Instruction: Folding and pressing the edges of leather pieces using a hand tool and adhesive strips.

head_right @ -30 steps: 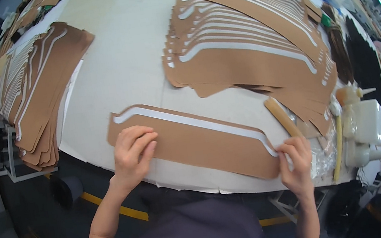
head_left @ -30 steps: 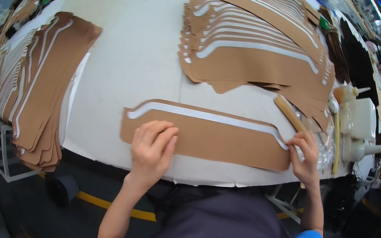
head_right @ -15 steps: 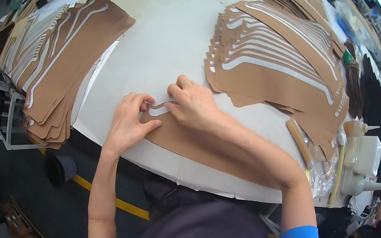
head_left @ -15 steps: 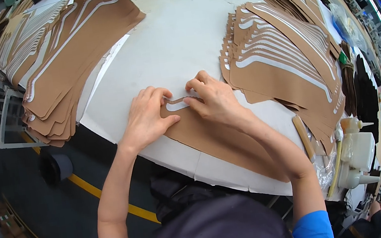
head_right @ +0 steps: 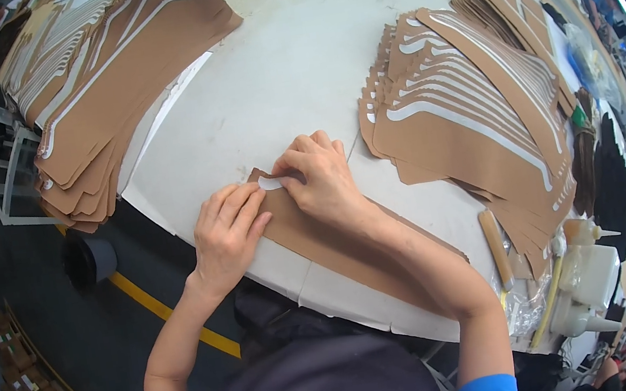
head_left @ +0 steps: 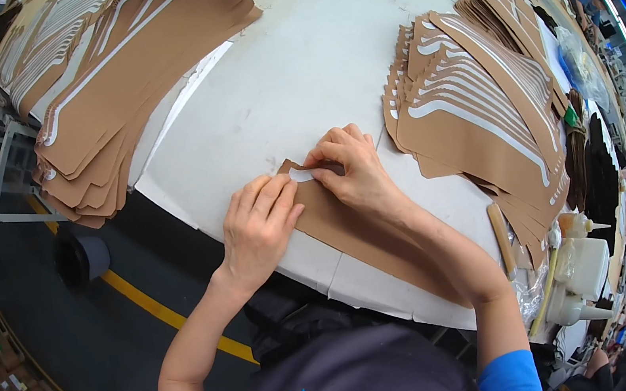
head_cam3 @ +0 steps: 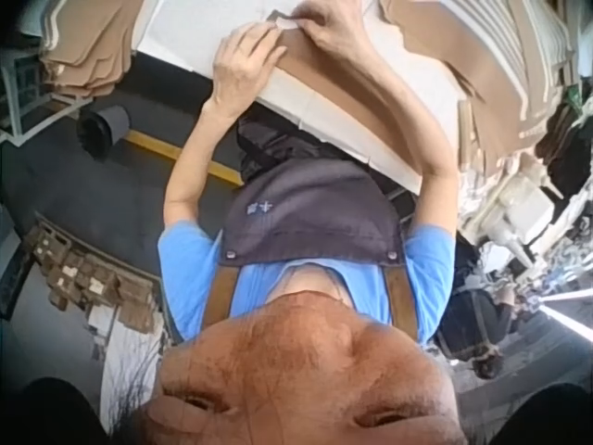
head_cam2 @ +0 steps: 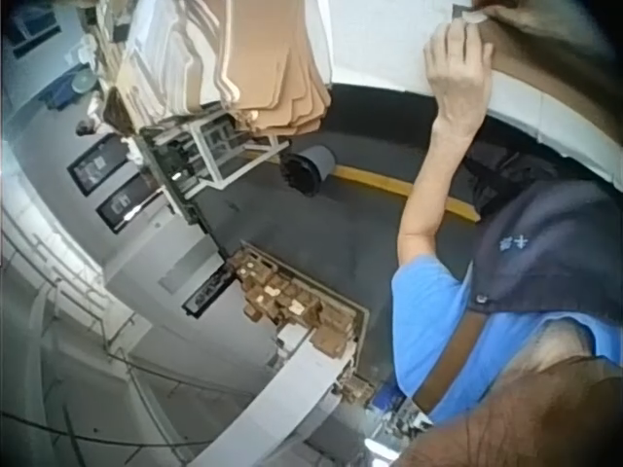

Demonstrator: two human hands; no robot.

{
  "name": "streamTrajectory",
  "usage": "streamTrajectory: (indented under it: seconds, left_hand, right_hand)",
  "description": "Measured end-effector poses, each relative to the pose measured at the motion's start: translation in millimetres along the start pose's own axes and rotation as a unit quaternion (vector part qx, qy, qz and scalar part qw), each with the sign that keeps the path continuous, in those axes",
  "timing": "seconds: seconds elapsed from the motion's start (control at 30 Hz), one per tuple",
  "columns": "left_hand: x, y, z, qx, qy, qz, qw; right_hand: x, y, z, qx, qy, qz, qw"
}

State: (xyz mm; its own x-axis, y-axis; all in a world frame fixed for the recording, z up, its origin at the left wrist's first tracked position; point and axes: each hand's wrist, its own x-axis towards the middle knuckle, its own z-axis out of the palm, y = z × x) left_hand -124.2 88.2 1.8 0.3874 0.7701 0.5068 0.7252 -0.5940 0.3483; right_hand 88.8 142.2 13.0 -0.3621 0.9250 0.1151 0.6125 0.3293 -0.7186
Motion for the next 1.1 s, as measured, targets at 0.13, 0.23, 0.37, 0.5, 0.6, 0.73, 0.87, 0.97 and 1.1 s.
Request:
streamTrajectory:
  seconds: [0.13, 0.23, 0.37, 0.5, 0.6, 0.73, 0.87, 0.97, 1.1]
  left_hand:
    - [4.4, -2.9, 4.5, 0.016, -0.004, 0.01, 1.0]
    - [4.4, -2.4, 3.2, 0.024, -0.018, 0.003, 1.0]
    - [6.0, -2.7, 2.1, 0.021, -0.03, 0.001, 0.999]
    - [9.3, -5.6, 0.1, 0.009, -0.045, 0.0, 0.999]
    - [10.2, -9.8, 0.0, 0.001, -0.054, -0.001, 0.999]
    - [11.3, -11.9, 4.2, -0.017, -0.042, -0.011, 0.999]
    - [16.9, -10.7, 3.1, -0.009, -0.057, -0.018, 0.998]
    - [17.4, -10.6, 4.4, -0.006, -0.057, -0.012, 0.998]
    - [14.9, -10.1, 4.8, 0.022, -0.046, 0.002, 0.999]
  right_hand:
    - [1.1, 0.5, 2.2, 0.018, 0.011, -0.013, 1.0]
    - [2.2, 6.0, 4.3, 0.03, 0.01, -0.022, 0.999]
    - [3.6, 10.9, 1.2, 0.036, 0.013, -0.04, 0.998]
    - [5.2, 17.4, -4.5, 0.046, -0.026, -0.055, 0.997]
    - [7.1, 24.8, -7.5, 0.045, -0.049, -0.086, 0.994]
    - [11.2, 34.0, -13.5, 0.025, -0.075, -0.165, 0.983]
    - [23.3, 42.2, -23.5, 0.026, -0.106, -0.217, 0.97]
    - [26.5, 43.4, -26.9, -0.016, -0.114, -0.291, 0.95]
    - [23.5, 42.4, -30.1, 0.056, -0.108, -0.226, 0.967]
